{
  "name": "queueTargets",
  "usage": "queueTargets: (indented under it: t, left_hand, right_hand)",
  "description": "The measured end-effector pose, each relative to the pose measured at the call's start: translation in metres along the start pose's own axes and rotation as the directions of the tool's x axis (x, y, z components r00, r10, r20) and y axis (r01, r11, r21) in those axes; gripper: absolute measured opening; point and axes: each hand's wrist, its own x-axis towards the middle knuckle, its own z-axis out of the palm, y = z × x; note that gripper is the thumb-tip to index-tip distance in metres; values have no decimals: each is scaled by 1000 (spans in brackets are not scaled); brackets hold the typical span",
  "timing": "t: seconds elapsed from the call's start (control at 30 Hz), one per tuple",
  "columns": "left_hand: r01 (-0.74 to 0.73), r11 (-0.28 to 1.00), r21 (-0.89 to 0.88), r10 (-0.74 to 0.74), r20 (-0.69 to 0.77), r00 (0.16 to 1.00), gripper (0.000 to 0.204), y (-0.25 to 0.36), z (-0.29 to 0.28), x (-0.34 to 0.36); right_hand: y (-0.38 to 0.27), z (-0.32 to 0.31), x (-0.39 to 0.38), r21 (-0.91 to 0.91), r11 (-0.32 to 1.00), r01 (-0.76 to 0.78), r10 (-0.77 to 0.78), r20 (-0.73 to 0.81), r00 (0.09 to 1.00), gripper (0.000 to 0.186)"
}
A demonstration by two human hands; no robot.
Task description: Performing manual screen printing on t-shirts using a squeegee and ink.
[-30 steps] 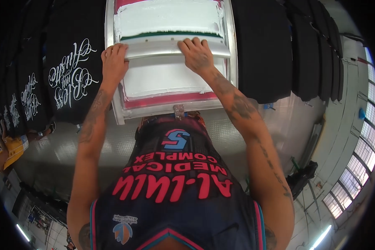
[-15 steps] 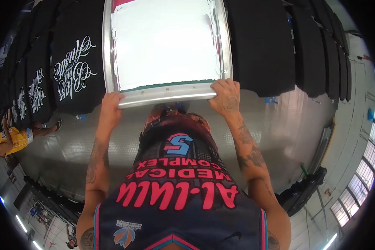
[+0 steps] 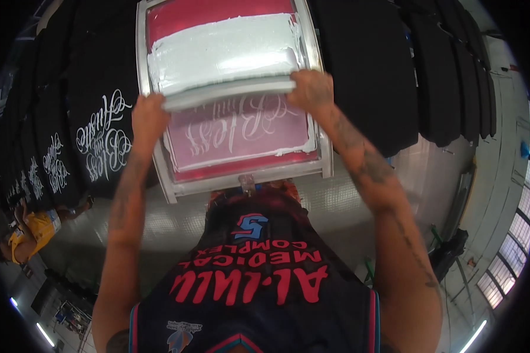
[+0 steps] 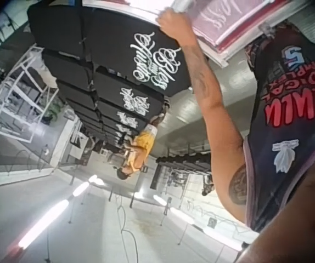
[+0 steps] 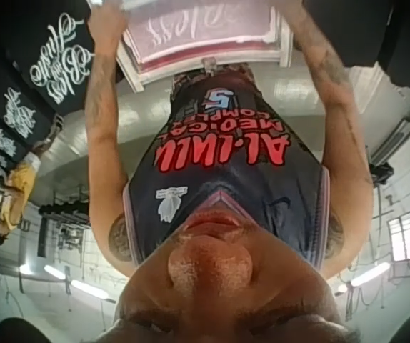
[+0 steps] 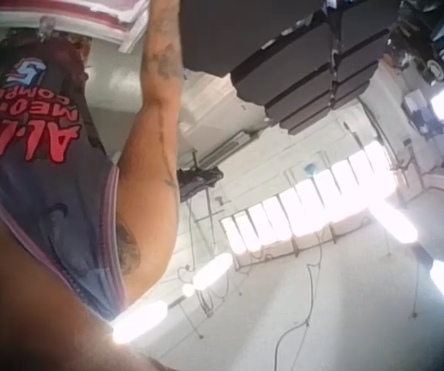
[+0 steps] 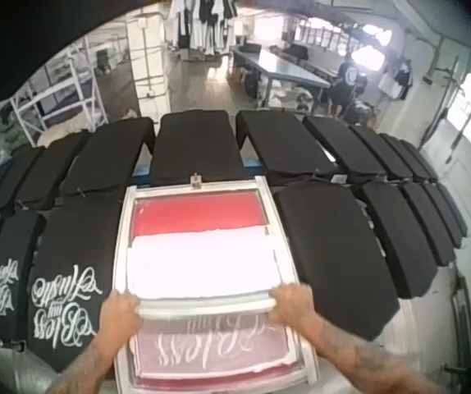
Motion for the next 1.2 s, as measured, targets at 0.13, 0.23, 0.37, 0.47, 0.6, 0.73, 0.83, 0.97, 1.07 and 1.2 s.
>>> queueTargets:
  t: [0.13,0.23,0.37,0.47,0.6,0.73,0.83,0.97,1.07,1.2]
  left_hand:
    - [-73,995,63,79,-102,992,24,-56,11,111]
    - [13,999,49,-25,253,967,29,-64,-8,156]
    - [-21,999,43,8,289,957,40,-23,-42,39]
    - [-51,992,-113,74,209,975,23,27,-51,-100]
    - [-3,970,-243,30,110,993,22,53,-46,-170]
    - [53,984,-173,-27,149,988,22,54,-34,-171]
    - [82,991,-107,-78,43,996,25,68,-18,-204]
    - [69,997,-29,-66,111,992,21,34,-12,-114]
    - [34,999,-34,-33,31,999,13,11,-3,-12]
    - [43,998,49,-47,73,996,23,-23,-6,96]
  right_hand:
    - [20,10,123,-197,980,-17,41,117,992,33]
    - [35,15,150,-158,986,42,-4,238,971,41]
    - [17,-18,57,-166,986,-14,82,413,907,47]
    - [-18,-63,-93,-11,1000,-7,9,216,976,25]
    - [-57,-74,-144,57,993,-101,75,344,936,22]
    - [-55,-68,-140,10,981,-195,171,436,883,21]
    - [-60,-53,-179,95,996,-3,-6,98,995,25]
    - [-40,-31,-103,33,999,-39,35,130,991,21]
    - [-13,-14,-8,-29,999,-27,29,76,997,14]
    - [18,-2,102,-101,995,-19,36,169,985,29]
